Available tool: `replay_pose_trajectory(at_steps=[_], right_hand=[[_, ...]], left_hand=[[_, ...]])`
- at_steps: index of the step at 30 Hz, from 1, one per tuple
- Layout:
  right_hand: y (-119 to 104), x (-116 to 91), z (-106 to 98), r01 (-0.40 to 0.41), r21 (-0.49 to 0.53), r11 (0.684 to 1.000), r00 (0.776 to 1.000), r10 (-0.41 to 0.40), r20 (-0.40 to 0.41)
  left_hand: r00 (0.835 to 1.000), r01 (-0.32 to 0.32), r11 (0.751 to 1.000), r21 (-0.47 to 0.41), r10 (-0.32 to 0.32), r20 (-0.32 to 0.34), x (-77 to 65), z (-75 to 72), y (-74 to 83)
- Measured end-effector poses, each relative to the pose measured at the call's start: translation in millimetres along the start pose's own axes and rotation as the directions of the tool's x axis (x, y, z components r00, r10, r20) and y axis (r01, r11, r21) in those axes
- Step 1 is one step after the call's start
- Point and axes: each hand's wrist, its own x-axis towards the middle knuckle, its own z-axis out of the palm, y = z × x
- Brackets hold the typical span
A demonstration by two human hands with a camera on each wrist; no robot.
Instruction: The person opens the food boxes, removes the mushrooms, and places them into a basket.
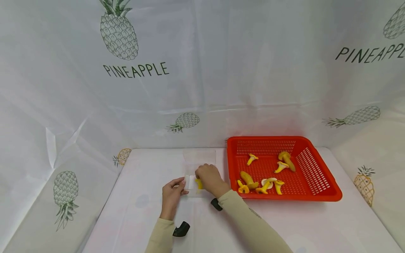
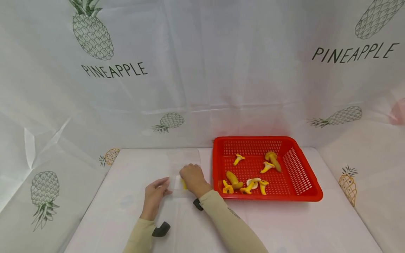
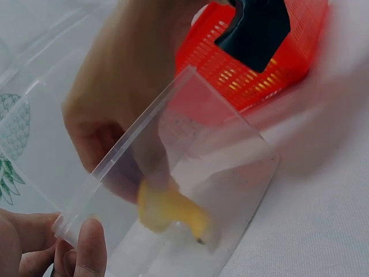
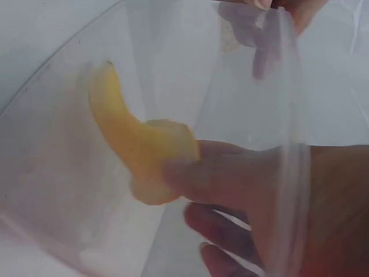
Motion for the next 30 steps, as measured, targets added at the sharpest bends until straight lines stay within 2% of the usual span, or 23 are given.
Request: replay_pose_trajectory(at_steps=[4, 8, 16, 24, 30], right_hand=[[3.2, -6.5, -9.2, -0.026, 0.042, 0.999, 0.996, 0.03, -0.083], [7.3, -18.0, -24.0, -0.029, 0.144, 0.989, 0.977, 0.058, -0.205], [23.1, -46.7, -51.9, 0.006, 0.211, 0.977, 0.903, 0.085, -0.422], [48.6, -77.5, -69.5, -0.063, 0.238, 0.969, 0.87, 0.17, -0.463], [69.7, -99.3, -74.7, -0.115, 0.211, 0.971, 0.849, 0.206, -0.487]], left_hand=[[1.0, -0.003, 1.0, 0.007, 0.003, 0.004, -0.6, 0.1, -0.9], [1.0, -0.006, 1.0, 0.008, 0.006, 0.007, -0.2, -0.3, -1.0], [1.0, -0.004, 1.0, 0.001, 0.004, 0.011, 0.0, -1.0, -1.3], [1.0, 0.002, 1.0, 0.002, -0.002, 0.02, -2.2, -2.1, 0.7], [1.0, 0.002, 1.0, 0.004, -0.002, 0.016, -2.3, -1.2, 2.4]])
